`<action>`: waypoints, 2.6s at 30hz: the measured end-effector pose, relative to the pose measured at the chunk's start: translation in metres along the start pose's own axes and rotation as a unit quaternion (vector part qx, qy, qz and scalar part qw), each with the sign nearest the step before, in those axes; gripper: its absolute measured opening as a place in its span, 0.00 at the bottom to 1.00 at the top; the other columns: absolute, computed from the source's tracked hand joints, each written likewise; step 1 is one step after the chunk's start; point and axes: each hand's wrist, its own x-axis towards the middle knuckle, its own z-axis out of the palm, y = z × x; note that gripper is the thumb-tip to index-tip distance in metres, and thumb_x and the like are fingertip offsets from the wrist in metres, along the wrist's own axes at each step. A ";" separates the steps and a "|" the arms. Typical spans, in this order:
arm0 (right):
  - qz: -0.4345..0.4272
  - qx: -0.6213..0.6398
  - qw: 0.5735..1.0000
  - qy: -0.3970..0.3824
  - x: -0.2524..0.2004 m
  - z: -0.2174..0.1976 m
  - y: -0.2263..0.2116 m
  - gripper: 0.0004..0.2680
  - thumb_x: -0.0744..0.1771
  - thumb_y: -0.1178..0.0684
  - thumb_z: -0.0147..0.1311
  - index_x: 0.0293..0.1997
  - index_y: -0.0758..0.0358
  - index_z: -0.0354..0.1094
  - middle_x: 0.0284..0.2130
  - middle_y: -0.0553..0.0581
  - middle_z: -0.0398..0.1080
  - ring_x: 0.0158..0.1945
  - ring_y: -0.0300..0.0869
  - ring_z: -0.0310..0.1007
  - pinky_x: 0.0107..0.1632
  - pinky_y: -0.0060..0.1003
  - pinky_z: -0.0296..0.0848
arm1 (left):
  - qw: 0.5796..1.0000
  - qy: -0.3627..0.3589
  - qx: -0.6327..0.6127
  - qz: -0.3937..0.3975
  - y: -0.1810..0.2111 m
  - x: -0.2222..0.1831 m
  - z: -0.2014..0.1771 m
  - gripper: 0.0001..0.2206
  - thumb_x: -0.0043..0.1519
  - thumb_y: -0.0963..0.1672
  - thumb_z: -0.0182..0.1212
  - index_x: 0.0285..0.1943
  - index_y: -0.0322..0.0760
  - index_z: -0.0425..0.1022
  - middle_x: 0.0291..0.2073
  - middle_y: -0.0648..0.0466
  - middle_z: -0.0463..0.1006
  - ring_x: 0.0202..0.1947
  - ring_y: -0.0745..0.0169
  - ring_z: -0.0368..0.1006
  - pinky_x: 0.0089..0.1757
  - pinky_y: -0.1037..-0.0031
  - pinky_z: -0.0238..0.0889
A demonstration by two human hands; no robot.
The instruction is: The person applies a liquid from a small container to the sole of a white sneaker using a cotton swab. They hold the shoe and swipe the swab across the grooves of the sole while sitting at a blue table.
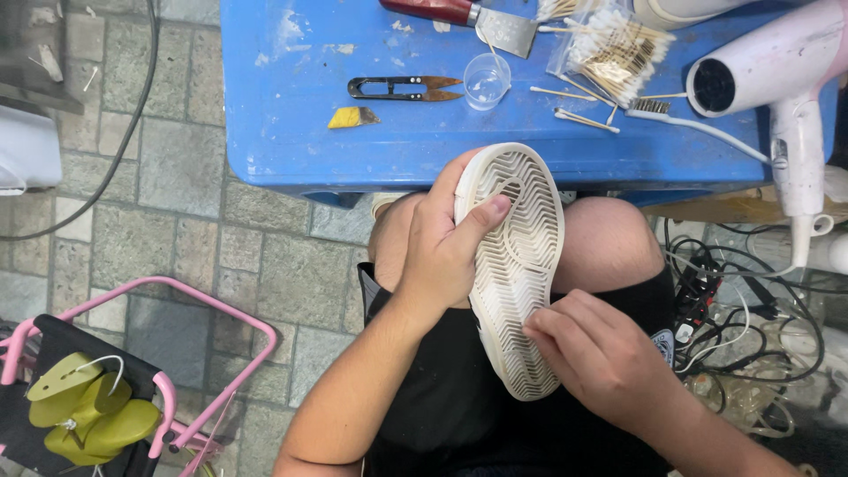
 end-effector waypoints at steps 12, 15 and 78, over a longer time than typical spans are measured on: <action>0.078 0.067 0.995 -0.003 -0.007 -0.002 0.000 0.06 0.62 0.63 0.63 0.38 0.72 0.71 0.25 0.57 0.71 0.26 0.44 0.72 0.29 0.37 0.70 | 1.000 0.009 0.013 -0.010 0.002 0.000 -0.002 0.20 0.66 0.43 0.59 0.66 0.26 0.69 0.49 0.47 0.83 0.50 0.64 0.79 0.52 0.75 0.72; 0.084 0.095 0.992 -0.011 -0.006 -0.007 0.000 0.06 0.62 0.63 0.62 0.39 0.70 0.71 0.27 0.56 0.72 0.29 0.44 0.74 0.32 0.36 0.72 | 1.000 0.009 0.017 -0.006 0.003 -0.001 -0.002 0.20 0.66 0.42 0.59 0.66 0.26 0.70 0.49 0.47 0.83 0.50 0.64 0.79 0.53 0.74 0.71; -0.118 0.014 0.990 -0.072 0.021 -0.013 0.014 0.09 0.59 0.62 0.59 0.40 0.68 0.72 0.30 0.56 0.71 0.35 0.48 0.73 0.39 0.42 0.73 | 0.990 -0.043 -0.131 -0.030 -0.015 0.002 -0.010 0.22 0.68 0.40 0.58 0.70 0.24 0.65 0.55 0.45 0.78 0.56 0.62 0.74 0.57 0.72 0.67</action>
